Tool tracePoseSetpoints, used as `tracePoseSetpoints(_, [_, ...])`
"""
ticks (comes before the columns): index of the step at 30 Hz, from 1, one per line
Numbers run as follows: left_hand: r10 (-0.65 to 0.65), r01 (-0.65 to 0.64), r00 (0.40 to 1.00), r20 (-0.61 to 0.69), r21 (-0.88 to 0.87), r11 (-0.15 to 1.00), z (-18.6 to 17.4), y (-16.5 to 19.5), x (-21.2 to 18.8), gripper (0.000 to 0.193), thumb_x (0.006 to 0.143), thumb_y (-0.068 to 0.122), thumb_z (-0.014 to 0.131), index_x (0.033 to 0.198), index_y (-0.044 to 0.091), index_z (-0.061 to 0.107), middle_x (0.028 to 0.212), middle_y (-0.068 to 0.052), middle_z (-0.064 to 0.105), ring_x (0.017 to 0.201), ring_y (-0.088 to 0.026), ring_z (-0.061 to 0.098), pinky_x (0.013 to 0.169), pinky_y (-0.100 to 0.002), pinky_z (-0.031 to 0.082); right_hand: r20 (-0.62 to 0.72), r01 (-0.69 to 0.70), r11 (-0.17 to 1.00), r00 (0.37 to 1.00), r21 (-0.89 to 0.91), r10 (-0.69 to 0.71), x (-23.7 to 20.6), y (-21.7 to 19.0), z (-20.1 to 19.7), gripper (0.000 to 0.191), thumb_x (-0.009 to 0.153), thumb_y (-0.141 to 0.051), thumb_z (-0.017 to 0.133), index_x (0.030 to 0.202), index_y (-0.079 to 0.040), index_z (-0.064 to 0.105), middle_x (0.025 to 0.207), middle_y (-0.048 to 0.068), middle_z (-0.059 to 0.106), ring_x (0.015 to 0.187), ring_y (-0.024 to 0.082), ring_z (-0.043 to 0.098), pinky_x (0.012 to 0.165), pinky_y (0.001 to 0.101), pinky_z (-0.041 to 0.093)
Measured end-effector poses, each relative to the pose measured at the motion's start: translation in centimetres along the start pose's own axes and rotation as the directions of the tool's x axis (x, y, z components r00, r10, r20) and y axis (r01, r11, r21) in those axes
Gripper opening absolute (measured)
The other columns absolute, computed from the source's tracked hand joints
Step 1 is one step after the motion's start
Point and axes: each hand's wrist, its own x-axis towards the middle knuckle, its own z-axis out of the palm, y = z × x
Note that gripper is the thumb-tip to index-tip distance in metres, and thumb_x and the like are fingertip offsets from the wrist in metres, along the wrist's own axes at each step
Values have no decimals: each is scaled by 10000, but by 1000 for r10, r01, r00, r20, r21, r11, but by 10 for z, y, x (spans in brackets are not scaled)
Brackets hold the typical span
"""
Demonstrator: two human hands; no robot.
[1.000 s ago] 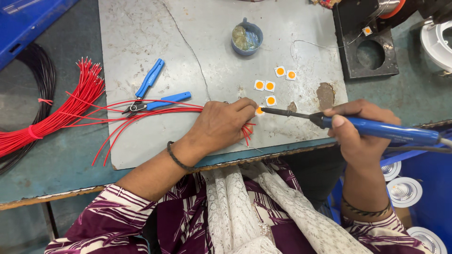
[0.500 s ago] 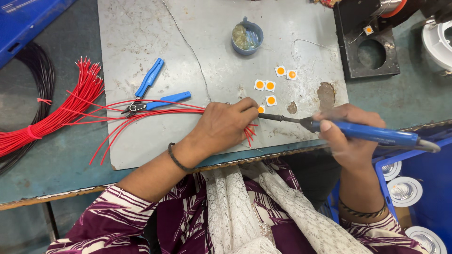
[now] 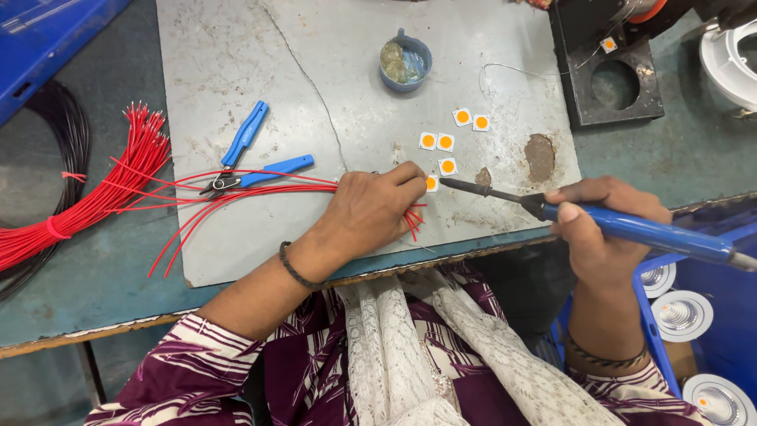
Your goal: The person stirs flux paste in a small cup with a utility knife, dips the stripped ends of red wires into the paste, then solders the wire ends onto the pads of small LED boards on the workbench one at a time. After soldering several boards, the person gathers the wired LED boards and the bundle of red wires together on the bench.
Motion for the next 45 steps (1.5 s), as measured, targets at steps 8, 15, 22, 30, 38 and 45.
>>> tracePoseSetpoints(8, [4,-4,1000,-13,-5,1000,1,-1,0,230,801,195,769,944,88,624,1033,-3,647,679,-308,665,548,-445,514,42,24,1000,999,-14,-24,-2,12,8,179,969,-130,699,954,45,737,680,65,672,570,85,640,560,172,477])
tracePoseSetpoints(15, [27,-27,999,-18,12,1000,0,-2,1,169,814,149,743,915,79,626,1125,17,678,673,-275,685,551,-414,531,-75,16,989,997,147,-5,-9,20,7,237,1033,-174,698,1020,63,707,743,100,682,572,98,635,535,173,482])
tracePoseSetpoints(22, [-167,184,914,-370,11,983,-20,-24,0,132,873,111,740,848,58,622,1098,-54,694,687,-258,680,597,-386,545,14,115,857,990,503,-141,-5,23,45,340,1122,-201,594,1392,-3,540,1227,220,665,1073,301,748,718,385,698])
tracePoseSetpoints(30, [-323,308,879,-352,-98,946,-31,-53,4,139,777,102,738,796,-16,668,816,-187,676,731,-355,671,682,-448,531,420,380,894,790,236,-447,23,10,98,594,866,223,480,1357,-104,406,1485,275,450,1229,462,613,964,433,509])
tracePoseSetpoints(38, [-307,263,875,-374,-165,951,-32,-59,5,161,793,109,719,844,-36,671,828,-211,701,756,-356,696,708,-430,553,19,118,973,992,196,-124,-2,31,70,251,1024,31,519,1241,-62,434,1193,256,724,916,200,739,753,251,565])
tracePoseSetpoints(45, [-397,292,854,-335,-323,900,-37,-52,8,194,829,113,677,962,-23,716,855,-169,744,650,-257,711,642,-369,553,53,358,887,920,292,-388,1,44,91,178,1016,104,448,1161,7,411,1386,428,442,1302,489,470,944,569,609])
